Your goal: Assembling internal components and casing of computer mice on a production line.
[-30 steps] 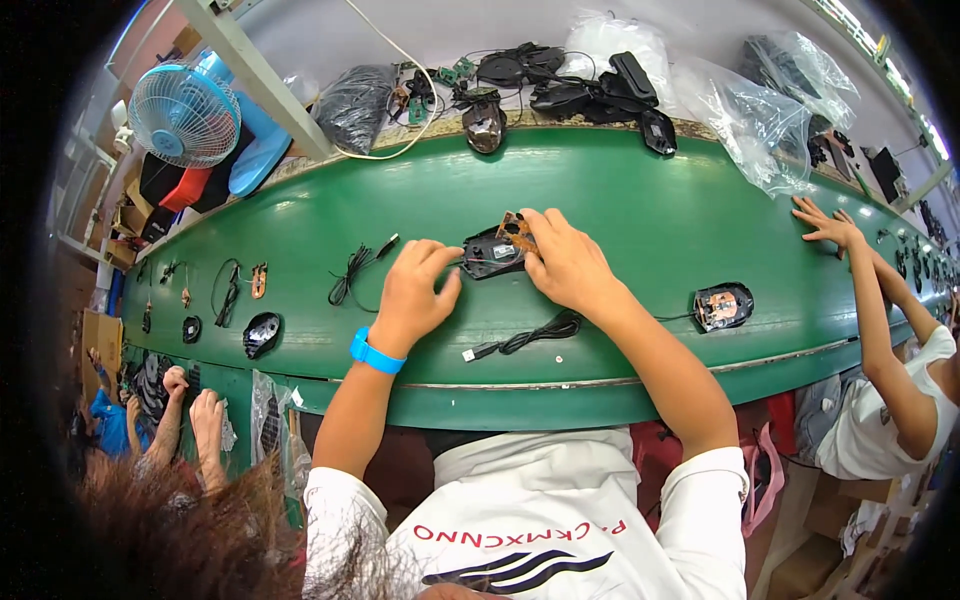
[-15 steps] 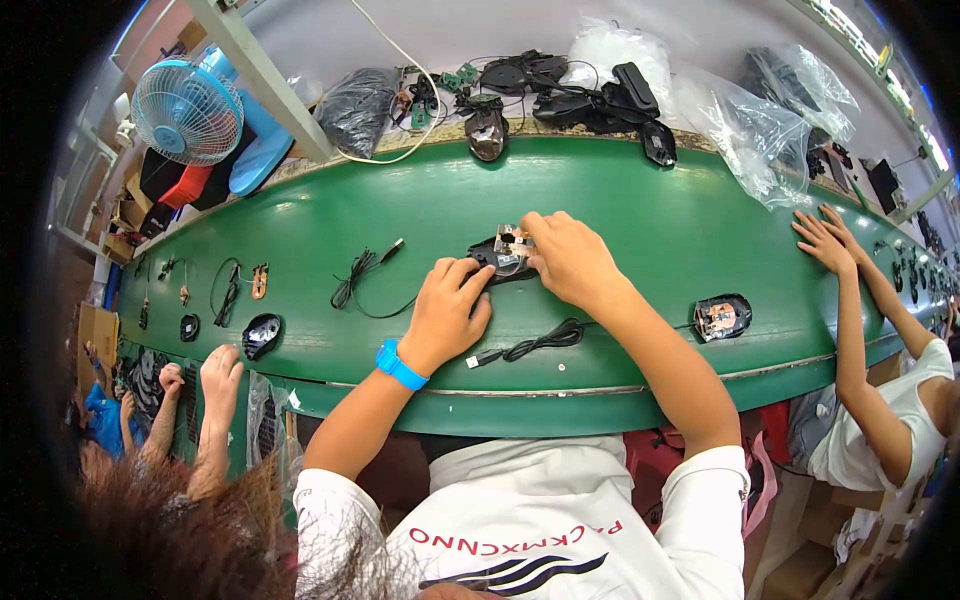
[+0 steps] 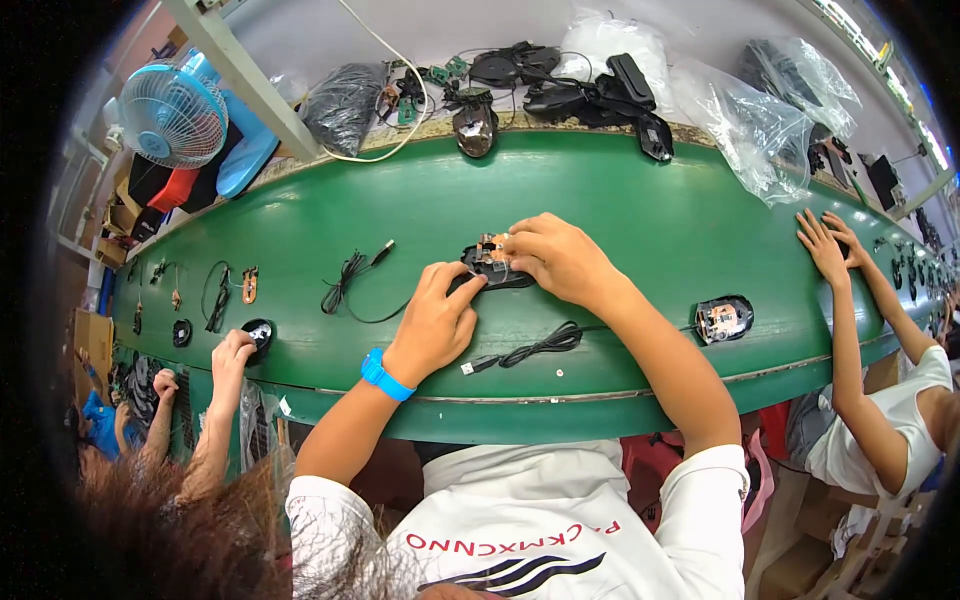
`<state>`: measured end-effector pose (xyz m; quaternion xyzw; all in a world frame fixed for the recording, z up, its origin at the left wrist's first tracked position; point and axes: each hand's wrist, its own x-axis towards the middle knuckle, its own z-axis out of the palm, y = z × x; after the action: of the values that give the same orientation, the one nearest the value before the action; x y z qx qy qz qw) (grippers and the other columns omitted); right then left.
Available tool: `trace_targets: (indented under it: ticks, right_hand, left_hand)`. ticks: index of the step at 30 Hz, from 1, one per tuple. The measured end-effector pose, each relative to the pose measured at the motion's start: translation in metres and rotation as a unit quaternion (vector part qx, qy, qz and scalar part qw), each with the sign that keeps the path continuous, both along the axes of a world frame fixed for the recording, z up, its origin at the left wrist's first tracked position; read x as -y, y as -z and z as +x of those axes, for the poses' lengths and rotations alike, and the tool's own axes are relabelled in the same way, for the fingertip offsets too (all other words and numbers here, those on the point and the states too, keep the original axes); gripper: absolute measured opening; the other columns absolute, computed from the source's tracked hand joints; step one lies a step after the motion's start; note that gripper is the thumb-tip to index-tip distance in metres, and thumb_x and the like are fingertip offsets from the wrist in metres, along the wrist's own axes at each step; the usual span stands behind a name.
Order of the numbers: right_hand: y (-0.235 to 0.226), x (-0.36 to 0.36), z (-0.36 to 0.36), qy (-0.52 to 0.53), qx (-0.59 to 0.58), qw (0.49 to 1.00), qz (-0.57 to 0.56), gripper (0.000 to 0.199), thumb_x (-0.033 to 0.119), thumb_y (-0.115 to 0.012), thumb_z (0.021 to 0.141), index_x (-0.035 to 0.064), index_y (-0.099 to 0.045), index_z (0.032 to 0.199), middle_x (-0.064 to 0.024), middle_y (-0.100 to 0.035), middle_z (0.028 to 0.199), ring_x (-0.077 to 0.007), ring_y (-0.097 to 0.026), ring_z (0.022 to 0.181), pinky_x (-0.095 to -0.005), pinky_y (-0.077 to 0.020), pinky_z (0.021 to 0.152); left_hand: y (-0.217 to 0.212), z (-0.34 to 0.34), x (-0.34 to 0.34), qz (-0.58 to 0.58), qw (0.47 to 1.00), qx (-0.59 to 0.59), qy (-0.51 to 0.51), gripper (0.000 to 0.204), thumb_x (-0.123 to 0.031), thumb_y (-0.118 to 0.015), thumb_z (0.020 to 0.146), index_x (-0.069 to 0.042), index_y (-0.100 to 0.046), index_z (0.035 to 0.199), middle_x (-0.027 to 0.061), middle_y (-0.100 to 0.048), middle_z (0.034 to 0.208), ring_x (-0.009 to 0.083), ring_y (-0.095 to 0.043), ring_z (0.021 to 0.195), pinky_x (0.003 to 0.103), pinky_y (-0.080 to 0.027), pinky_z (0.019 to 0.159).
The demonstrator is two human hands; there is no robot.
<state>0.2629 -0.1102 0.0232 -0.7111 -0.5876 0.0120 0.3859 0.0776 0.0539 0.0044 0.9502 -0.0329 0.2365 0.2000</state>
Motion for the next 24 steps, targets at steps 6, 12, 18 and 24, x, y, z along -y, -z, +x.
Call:
trace_targets:
  ticks: [6,12,18,24]
  right_hand:
    - [0.005,-0.002,0.002,-0.027,0.063,0.997,0.021,0.028,0.008,-0.081,0.079,0.0130,-0.077,0.106,-0.0083,-0.069,0.115,-0.0275,-0.063,0.097,-0.0389,-0.0557,0.083]
    - [0.002,-0.003,-0.001,-0.047,0.059,0.997,0.019,0.027,0.010,-0.081,0.079,0.0168,-0.078,0.105,-0.0057,-0.069,0.109,-0.0269,-0.063,0.097,-0.0376,-0.0554,0.086]
    - [0.000,0.000,-0.004,-0.071,0.072,0.994,-0.029,0.031,0.006,-0.080,0.078,0.0154,-0.078,0.107,-0.0067,-0.067,0.110,-0.0267,-0.062,0.099,-0.0374,-0.0555,0.087]
    - [-0.007,0.003,-0.008,-0.054,0.117,0.989,-0.069,0.031,0.007,-0.075,0.082,0.0169,-0.077,0.111,-0.0064,-0.066,0.108,-0.0264,-0.061,0.101,-0.0367,-0.0552,0.090]
  left_hand:
    - [-0.002,-0.002,0.000,0.014,1.000,-0.004,0.006,0.042,-0.002,-0.065,0.077,-0.001,-0.067,0.119,0.0180,-0.057,0.123,0.0379,-0.053,0.115,0.047,-0.047,0.099]
    - [-0.009,-0.002,-0.001,0.036,0.999,-0.025,-0.004,0.047,0.001,-0.062,0.077,-0.005,-0.067,0.123,0.0166,-0.056,0.128,0.0387,-0.052,0.116,0.050,-0.045,0.102]
    - [-0.006,-0.003,0.000,0.004,1.000,-0.029,0.005,0.046,0.002,-0.062,0.077,-0.006,-0.068,0.122,0.0165,-0.056,0.129,0.0383,-0.053,0.117,0.050,-0.046,0.101]
    - [-0.008,-0.003,-0.003,-0.052,0.998,-0.037,0.021,0.046,0.005,-0.059,0.077,-0.003,-0.067,0.122,0.0186,-0.059,0.128,0.0412,-0.054,0.122,0.051,-0.045,0.106]
